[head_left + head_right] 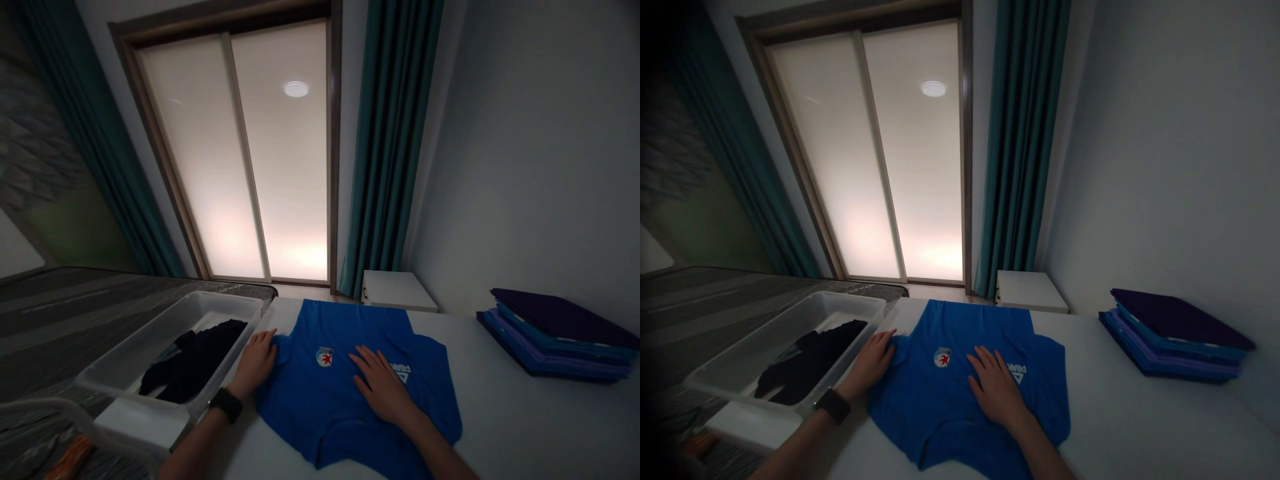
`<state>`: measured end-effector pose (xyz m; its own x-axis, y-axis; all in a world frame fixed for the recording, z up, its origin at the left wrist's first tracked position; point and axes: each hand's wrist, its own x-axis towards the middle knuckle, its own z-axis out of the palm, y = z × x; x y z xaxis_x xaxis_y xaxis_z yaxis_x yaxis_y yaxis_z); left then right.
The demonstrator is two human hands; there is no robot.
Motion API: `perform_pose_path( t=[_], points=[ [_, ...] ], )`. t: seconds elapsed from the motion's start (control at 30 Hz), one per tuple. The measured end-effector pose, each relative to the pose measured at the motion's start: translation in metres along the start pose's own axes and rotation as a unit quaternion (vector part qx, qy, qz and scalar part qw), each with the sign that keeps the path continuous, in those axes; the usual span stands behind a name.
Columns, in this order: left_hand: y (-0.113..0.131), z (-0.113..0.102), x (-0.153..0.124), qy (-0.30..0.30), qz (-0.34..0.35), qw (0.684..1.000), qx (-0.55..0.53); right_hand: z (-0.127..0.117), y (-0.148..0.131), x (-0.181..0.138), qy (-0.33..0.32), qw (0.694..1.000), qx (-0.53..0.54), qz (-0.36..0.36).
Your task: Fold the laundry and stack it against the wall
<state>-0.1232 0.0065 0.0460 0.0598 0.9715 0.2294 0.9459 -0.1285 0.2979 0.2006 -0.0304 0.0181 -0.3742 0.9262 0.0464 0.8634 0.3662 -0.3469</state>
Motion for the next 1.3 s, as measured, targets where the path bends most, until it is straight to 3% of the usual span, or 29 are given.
perform_pose_path(
  t=[0.13, 0.33, 0.47, 0.6, 0.73, 0.9, 1.1, 1.17, 1.3],
  points=[
    [-0.006, 0.000, 0.019, -0.061, -0.082, 0.994, 0.048, 0.000, 0.001, 0.000, 0.000, 1.000, 0.000, -0.005],
    [0.013, -0.001, 0.027, -0.091, -0.051, 0.993, 0.056, -0.002, 0.000, 0.000, -0.004, 1.000, -0.004, -0.005],
    [0.021, -0.007, 0.026, -0.078, -0.053, 0.994, 0.047, -0.004, 0.005, -0.003, -0.002, 1.000, -0.007, -0.013],
    [0.017, -0.022, 0.020, -0.024, -0.094, 0.995, 0.032, -0.007, 0.019, -0.012, 0.000, 1.000, -0.018, -0.018],
    [0.008, -0.026, 0.008, 0.015, -0.039, 0.996, 0.076, -0.012, 0.033, -0.021, -0.015, 0.999, -0.034, -0.022],
    [0.018, -0.009, -0.006, 0.054, 0.037, 0.992, 0.111, -0.014, 0.039, -0.026, -0.026, 0.999, -0.046, -0.009],
    [0.043, 0.014, -0.027, -0.069, 0.137, 0.988, 0.021, -0.014, 0.038, -0.026, -0.023, 0.999, -0.047, -0.004],
    [0.039, 0.018, -0.036, -0.100, 0.152, 0.983, 0.010, -0.013, 0.039, -0.025, -0.021, 0.999, -0.046, -0.008],
    [0.013, 0.014, -0.049, -0.105, 0.169, 0.980, -0.001, -0.012, 0.040, -0.025, -0.022, 0.998, -0.053, -0.013]
  ],
)
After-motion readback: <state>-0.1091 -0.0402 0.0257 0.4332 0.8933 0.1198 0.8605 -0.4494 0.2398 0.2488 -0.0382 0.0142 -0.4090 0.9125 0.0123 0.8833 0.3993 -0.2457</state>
